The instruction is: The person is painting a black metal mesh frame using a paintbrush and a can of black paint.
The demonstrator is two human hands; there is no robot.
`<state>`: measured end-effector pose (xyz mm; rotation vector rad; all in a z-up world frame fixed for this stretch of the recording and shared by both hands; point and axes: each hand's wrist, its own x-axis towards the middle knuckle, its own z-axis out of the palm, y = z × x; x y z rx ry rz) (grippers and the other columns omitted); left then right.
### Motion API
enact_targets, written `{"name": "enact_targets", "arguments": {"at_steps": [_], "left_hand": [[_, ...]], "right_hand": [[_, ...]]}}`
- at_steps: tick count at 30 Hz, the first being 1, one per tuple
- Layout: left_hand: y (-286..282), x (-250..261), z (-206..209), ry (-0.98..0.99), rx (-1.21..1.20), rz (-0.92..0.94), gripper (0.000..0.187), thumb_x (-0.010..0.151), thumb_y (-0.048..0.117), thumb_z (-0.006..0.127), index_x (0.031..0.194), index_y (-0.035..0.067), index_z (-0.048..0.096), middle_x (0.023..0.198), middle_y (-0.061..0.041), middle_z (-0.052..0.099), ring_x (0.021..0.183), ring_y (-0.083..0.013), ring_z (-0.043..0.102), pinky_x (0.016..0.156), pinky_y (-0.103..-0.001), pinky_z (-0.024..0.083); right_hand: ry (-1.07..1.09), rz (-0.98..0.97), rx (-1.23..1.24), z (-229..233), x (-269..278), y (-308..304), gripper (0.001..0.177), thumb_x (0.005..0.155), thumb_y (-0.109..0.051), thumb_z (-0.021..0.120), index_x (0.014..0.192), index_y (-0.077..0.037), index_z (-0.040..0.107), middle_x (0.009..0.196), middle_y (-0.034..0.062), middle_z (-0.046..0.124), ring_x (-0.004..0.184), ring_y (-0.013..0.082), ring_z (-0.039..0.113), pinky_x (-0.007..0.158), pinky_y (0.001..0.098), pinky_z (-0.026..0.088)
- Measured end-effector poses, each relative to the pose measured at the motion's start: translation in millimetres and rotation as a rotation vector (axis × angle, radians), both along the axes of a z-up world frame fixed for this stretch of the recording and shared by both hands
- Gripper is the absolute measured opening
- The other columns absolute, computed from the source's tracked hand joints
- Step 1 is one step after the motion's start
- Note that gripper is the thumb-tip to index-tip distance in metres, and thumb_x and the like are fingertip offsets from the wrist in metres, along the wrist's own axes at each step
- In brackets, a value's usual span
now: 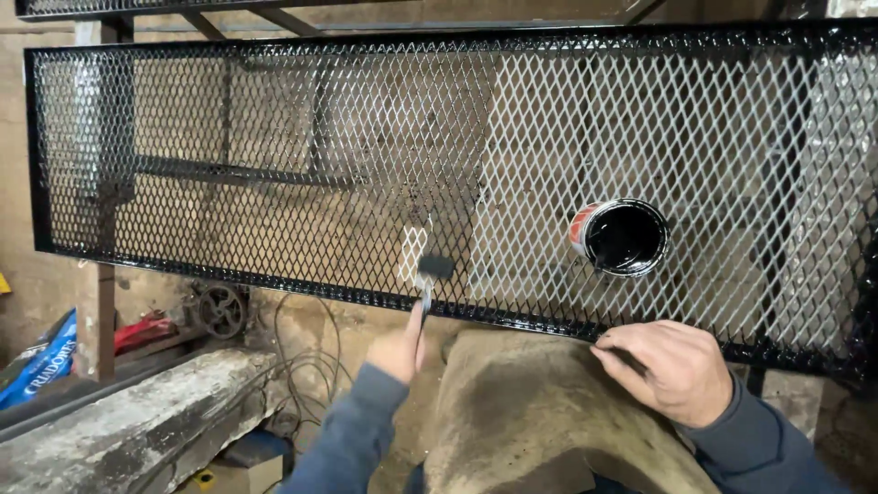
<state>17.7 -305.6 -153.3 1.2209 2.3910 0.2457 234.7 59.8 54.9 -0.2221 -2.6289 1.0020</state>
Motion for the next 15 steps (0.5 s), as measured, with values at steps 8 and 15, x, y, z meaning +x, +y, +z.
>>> {"name": "enact_targets", "arguments": {"at_steps": [8, 15], "left_hand": [[57.7, -9.9, 17.9, 0.070, -0.033, 0.165, 0.069, 0.095, 0.029, 0.058, 0.157, 0.009, 0.036, 0.063, -0.016, 0.065, 0.052, -0.0363, 0.063, 0.051, -0.052, 0.050], [43.5, -72.6, 13.1, 0.067, 0.071, -0.023, 0.067, 0.099, 0.027, 0.056, 0.159, 0.007, 0.033, 0.067, -0.015, 0.065, 0.056, -0.0357, 0.063, 0.052, -0.052, 0.050]], "right_hand": [[-0.015, -0.039, -0.008, -6.4, -2.3, 1.0, 0.019, 0.074, -0.016, 0.085, 0.086, -0.007, 0.073, 0.079, 0.0062, 0.074, 0.067, 0.0224, 0.072, 0.060, 0.0332, 0.056], [-0.021, 0.023, -0.022, -1.5, -13.9, -5.8, 0.020, 0.074, -0.015, 0.085, 0.088, -0.008, 0.072, 0.080, 0.0060, 0.074, 0.067, 0.0218, 0.072, 0.061, 0.0327, 0.056]]}}
